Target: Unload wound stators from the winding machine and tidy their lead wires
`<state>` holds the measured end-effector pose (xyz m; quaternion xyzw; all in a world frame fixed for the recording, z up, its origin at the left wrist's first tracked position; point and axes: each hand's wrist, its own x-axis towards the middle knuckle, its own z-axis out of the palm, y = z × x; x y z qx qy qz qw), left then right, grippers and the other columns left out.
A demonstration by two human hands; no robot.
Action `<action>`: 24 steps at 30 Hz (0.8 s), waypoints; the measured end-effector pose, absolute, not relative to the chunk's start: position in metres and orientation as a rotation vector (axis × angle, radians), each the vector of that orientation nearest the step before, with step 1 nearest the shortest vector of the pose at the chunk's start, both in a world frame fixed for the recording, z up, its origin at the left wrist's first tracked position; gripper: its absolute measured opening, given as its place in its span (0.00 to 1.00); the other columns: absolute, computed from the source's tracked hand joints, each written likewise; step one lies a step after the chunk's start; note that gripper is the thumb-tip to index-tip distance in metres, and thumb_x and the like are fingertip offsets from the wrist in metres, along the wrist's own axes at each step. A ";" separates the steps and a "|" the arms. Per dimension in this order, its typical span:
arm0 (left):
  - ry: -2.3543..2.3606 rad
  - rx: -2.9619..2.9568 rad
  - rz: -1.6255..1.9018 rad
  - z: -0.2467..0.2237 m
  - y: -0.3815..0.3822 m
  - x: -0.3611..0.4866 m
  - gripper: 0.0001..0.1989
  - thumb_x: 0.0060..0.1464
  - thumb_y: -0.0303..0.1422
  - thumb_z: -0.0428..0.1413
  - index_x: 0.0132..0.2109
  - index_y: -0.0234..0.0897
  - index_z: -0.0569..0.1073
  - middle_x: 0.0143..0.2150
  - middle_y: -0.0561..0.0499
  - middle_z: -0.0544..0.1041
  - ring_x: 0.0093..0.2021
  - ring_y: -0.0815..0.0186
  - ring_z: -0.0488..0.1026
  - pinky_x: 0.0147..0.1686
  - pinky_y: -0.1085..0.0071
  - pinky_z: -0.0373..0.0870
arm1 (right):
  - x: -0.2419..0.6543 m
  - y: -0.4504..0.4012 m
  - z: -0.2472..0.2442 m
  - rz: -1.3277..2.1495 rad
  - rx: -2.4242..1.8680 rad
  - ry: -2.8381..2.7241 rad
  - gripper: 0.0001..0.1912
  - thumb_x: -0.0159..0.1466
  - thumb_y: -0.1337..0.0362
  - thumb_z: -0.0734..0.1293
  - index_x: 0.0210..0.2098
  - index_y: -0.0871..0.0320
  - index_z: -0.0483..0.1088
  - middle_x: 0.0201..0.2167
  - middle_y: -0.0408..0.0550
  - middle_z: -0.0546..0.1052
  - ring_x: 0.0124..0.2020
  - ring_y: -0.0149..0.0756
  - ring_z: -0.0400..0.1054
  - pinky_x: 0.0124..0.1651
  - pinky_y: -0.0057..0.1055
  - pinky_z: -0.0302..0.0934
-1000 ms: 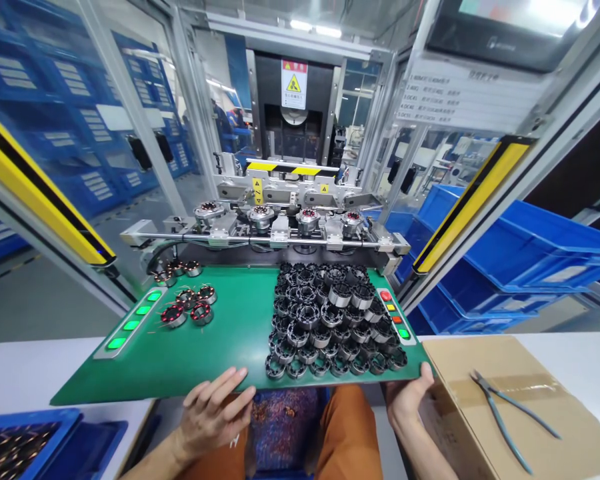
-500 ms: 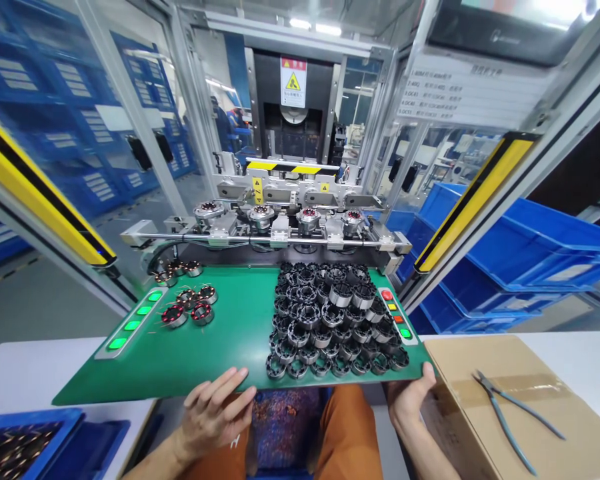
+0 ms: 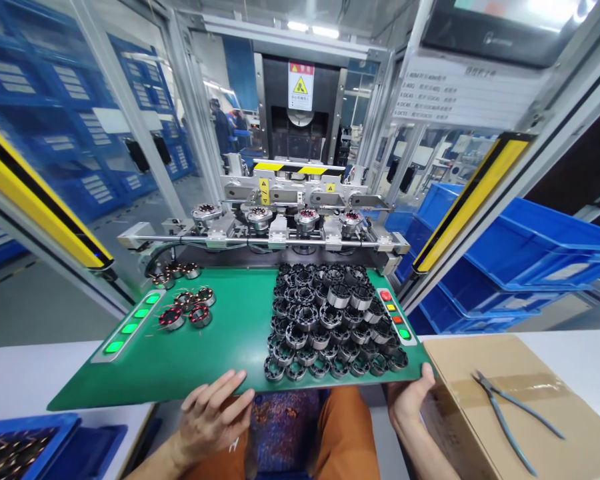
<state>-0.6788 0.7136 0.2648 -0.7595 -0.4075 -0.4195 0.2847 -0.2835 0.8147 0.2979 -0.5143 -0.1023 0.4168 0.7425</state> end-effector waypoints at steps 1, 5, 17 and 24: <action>-1.091 -2.034 -1.122 0.265 0.714 -0.679 0.17 0.60 0.34 0.69 0.55 0.52 0.82 0.71 0.55 0.80 0.77 0.67 0.70 0.81 0.64 0.52 | -0.284 0.815 0.298 0.912 -1.127 -0.221 0.46 0.52 0.33 0.72 0.61 0.56 0.77 0.55 0.52 0.86 0.64 0.58 0.77 0.61 0.54 0.78; -1.094 -2.032 -1.119 0.265 0.713 -0.678 0.18 0.59 0.34 0.69 0.56 0.52 0.82 0.72 0.56 0.79 0.79 0.69 0.68 0.83 0.65 0.49 | -0.284 0.814 0.300 0.915 -1.120 -0.225 0.45 0.53 0.34 0.71 0.61 0.55 0.77 0.56 0.51 0.86 0.65 0.57 0.76 0.61 0.55 0.78; -1.111 -2.051 -1.082 0.252 0.710 -0.682 0.20 0.60 0.37 0.69 0.58 0.54 0.82 0.72 0.54 0.79 0.79 0.64 0.68 0.81 0.62 0.52 | -0.287 0.813 0.306 0.885 -1.128 -0.247 0.45 0.51 0.33 0.72 0.59 0.54 0.78 0.58 0.52 0.86 0.66 0.58 0.75 0.60 0.52 0.79; -1.086 -2.031 -1.069 0.259 0.713 -0.683 0.20 0.60 0.36 0.69 0.58 0.55 0.82 0.70 0.56 0.80 0.79 0.67 0.67 0.82 0.63 0.51 | -0.288 0.816 0.304 0.882 -1.120 -0.243 0.43 0.52 0.35 0.70 0.59 0.55 0.78 0.58 0.52 0.85 0.66 0.58 0.75 0.60 0.53 0.79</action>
